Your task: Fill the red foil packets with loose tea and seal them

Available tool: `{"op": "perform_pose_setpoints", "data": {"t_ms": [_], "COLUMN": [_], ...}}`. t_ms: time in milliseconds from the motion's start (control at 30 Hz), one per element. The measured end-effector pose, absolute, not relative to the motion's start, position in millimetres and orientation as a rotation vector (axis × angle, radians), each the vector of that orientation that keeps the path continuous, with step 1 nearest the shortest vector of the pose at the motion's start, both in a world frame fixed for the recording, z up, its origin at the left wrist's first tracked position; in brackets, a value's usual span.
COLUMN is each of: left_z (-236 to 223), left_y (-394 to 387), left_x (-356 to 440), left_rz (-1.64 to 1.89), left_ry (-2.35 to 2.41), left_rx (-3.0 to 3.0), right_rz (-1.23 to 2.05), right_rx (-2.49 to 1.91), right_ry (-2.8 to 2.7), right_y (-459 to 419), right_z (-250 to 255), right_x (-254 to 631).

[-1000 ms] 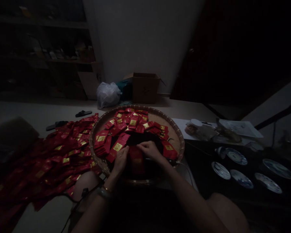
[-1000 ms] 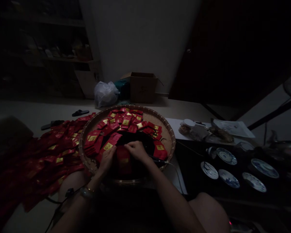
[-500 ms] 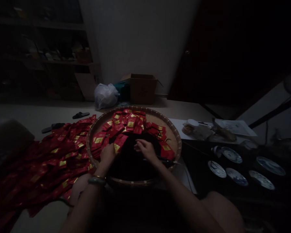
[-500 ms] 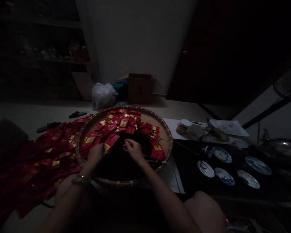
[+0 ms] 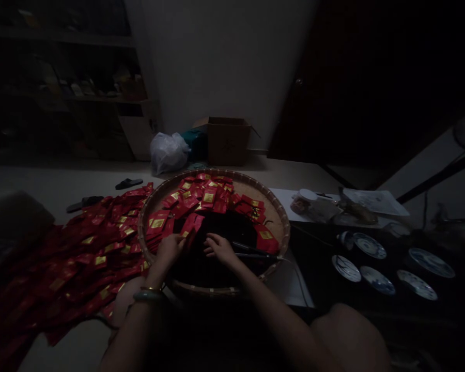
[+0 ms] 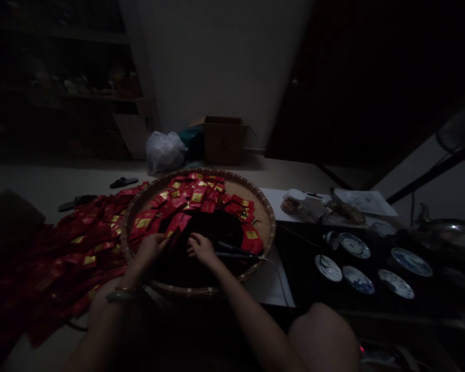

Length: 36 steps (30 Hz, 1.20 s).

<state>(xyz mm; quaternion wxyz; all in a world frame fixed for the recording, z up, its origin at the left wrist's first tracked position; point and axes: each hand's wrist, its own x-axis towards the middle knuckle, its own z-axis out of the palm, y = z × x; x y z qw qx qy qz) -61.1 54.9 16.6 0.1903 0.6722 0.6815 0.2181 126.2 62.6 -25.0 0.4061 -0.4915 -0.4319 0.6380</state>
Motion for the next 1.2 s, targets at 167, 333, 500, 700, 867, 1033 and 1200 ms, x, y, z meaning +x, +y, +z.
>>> {"op": "perform_pose_setpoints", "data": {"t_ms": [167, 333, 500, 700, 867, 1033, 1200], "left_z": [15.9, 5.8, 4.9, 6.9, 5.5, 12.9, 15.8], "left_y": [37.8, 30.1, 32.8, 33.3, 33.0, 31.3, 30.1], "left_x": [-32.4, -11.4, -13.7, -13.2, -12.8, -9.7, -11.3], "left_rz": [0.897, 1.108, 1.138, 1.146, 1.149, 1.054, 1.243], "left_ry": [1.736, 1.549, 1.497, 1.367, 1.302, 1.235, 1.247], "left_rx": [2.322, 2.134, 1.67, 1.422, 1.272, 1.339, 1.24], "right_rz": [1.59, 1.405, 1.17, 0.544, 0.413, 0.705, 1.157], "right_rx": [-1.113, -1.087, -1.136, -1.157, -1.145, -1.108, -1.19], "right_ry": [-0.994, -1.128, -1.325, -1.719, -1.742, -1.602, -1.488], "right_y": [63.6, 63.8, 58.5, 46.0, 39.9, 39.3, 35.6], "right_z": [-17.5, -14.7, -9.8, -4.2, -0.6, 1.3, -8.4], "right_x": [128.3, 138.7, 153.0, 153.6, 153.3, 151.6, 146.5]}}
